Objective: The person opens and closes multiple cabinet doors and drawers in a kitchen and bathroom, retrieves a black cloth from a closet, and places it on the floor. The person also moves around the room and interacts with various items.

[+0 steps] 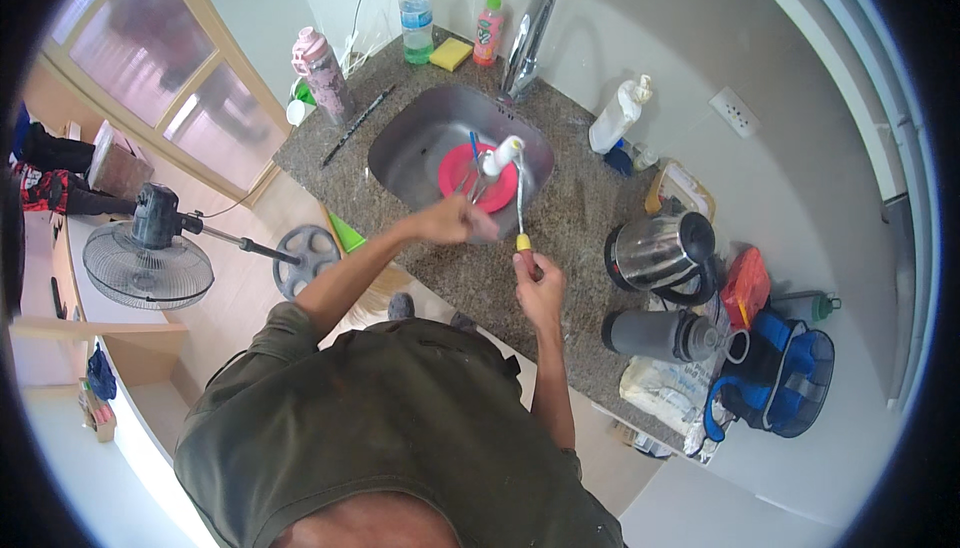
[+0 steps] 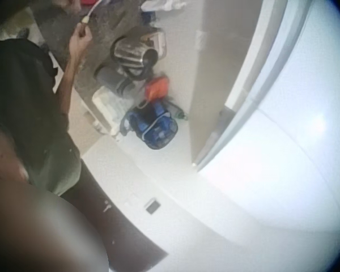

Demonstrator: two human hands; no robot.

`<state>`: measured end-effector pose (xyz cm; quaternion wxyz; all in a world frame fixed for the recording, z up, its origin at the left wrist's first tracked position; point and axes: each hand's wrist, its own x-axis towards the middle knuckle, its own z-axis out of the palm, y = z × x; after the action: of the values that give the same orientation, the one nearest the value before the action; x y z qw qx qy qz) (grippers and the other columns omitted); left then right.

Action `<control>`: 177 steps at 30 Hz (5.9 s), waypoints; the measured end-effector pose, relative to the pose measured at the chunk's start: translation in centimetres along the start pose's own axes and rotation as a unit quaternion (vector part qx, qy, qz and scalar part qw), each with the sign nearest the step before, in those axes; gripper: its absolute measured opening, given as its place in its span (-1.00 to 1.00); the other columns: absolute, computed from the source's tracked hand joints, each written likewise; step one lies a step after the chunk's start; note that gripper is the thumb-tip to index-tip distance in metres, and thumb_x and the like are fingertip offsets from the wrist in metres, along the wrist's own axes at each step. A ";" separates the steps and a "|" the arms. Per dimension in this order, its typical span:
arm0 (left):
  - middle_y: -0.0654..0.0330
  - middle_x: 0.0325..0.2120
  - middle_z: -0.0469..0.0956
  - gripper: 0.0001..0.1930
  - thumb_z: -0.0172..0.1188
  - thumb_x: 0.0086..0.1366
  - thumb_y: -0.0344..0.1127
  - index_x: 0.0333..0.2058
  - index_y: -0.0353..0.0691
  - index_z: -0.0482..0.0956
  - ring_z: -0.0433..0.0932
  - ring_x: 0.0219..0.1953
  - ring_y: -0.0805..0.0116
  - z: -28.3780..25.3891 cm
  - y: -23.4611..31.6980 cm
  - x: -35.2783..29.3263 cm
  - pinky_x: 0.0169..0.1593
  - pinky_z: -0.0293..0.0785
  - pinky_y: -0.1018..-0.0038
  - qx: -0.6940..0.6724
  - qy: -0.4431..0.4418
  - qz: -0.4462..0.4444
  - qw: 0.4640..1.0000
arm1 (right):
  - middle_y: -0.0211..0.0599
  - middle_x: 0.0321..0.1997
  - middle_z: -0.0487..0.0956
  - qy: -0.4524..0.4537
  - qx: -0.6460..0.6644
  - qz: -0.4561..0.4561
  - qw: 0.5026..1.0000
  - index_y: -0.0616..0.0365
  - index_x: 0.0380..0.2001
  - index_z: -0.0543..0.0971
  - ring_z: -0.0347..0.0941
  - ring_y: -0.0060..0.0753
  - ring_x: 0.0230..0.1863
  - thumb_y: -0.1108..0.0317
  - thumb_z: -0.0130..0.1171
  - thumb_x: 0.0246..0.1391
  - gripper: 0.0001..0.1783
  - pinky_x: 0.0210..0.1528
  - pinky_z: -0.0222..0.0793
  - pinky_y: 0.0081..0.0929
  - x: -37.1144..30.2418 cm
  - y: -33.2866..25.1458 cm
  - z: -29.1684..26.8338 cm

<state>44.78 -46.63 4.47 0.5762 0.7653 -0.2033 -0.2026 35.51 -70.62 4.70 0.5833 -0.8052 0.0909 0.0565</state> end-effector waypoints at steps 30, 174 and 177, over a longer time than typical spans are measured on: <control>0.18 -0.30 0.43 -0.71 -0.06 0.48 -0.34 0.11 -0.21 0.20 0.50 -0.25 0.53 9.3 8.3 -34.2 -0.16 0.47 0.46 -0.117 0.507 0.035 0.853 | -0.17 -0.06 0.59 -0.248 -0.421 -0.460 0.741 0.31 -0.07 0.58 0.52 -0.32 -0.05 0.23 0.13 0.26 -0.65 0.00 0.41 -0.34 -6.3 -8.9 6.8; -0.06 0.01 0.30 -0.40 0.21 0.02 -0.47 0.10 -0.11 0.28 0.44 0.01 -0.12 -18.4 -30.4 -151.0 0.01 0.53 -0.02 -0.189 0.468 -0.861 0.056 | 0.21 -0.29 0.62 -0.613 -0.525 -0.246 0.536 0.30 -0.29 0.62 0.56 0.22 -0.13 0.18 0.08 -0.06 -0.61 0.00 0.46 -0.06 -42.4 -10.4 151.6; -0.06 0.01 0.30 -0.39 0.24 0.06 -0.35 0.12 -0.12 0.27 0.44 0.05 -0.10 -24.9 -31.5 -150.6 0.01 0.54 0.01 -0.227 0.448 -0.861 -0.083 | 0.16 -0.27 0.64 -0.612 -0.527 -0.220 0.547 0.24 -0.28 0.65 0.58 0.19 -0.14 0.18 0.10 -0.05 -0.62 -0.01 0.48 -0.09 -39.3 -11.8 156.5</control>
<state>-65.02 63.24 -8.14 -0.0422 -0.0716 -0.9796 0.1829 1.95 84.71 -25.57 -0.0377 -0.7332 -0.5144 0.4431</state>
